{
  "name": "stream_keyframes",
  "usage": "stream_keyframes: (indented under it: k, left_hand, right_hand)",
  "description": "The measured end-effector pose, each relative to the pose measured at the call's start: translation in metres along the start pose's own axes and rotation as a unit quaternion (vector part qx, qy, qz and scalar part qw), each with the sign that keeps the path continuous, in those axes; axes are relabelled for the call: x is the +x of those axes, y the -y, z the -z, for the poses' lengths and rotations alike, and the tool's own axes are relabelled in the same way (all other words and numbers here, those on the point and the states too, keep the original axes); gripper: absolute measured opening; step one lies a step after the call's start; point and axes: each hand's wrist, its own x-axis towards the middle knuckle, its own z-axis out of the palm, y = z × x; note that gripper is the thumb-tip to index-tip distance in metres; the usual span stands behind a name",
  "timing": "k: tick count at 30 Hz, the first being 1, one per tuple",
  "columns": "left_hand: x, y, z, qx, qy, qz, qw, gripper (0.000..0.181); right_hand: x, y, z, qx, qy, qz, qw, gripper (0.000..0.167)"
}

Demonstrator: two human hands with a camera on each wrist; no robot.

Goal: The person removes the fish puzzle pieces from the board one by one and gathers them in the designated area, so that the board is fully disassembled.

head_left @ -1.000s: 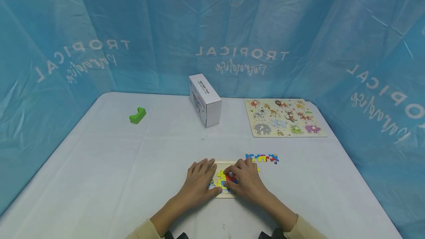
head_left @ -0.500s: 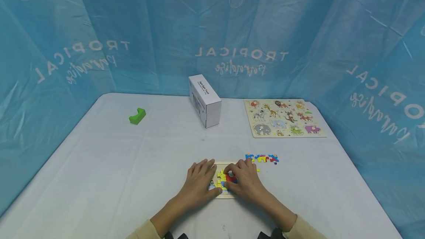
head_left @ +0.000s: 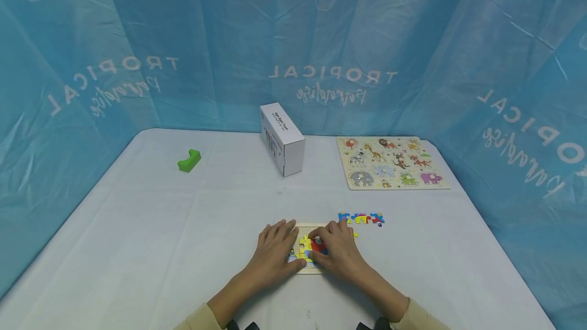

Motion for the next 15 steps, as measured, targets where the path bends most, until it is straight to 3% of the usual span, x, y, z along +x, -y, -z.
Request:
stream_keyframes:
  k: [15]
  left_hand:
    - [0.0007,0.0009,-0.0018,0.011,0.001,0.004,0.9999,0.071]
  right_hand:
    - [0.0,-0.0025,0.0,-0.017,-0.011,0.023,0.9995,0.035]
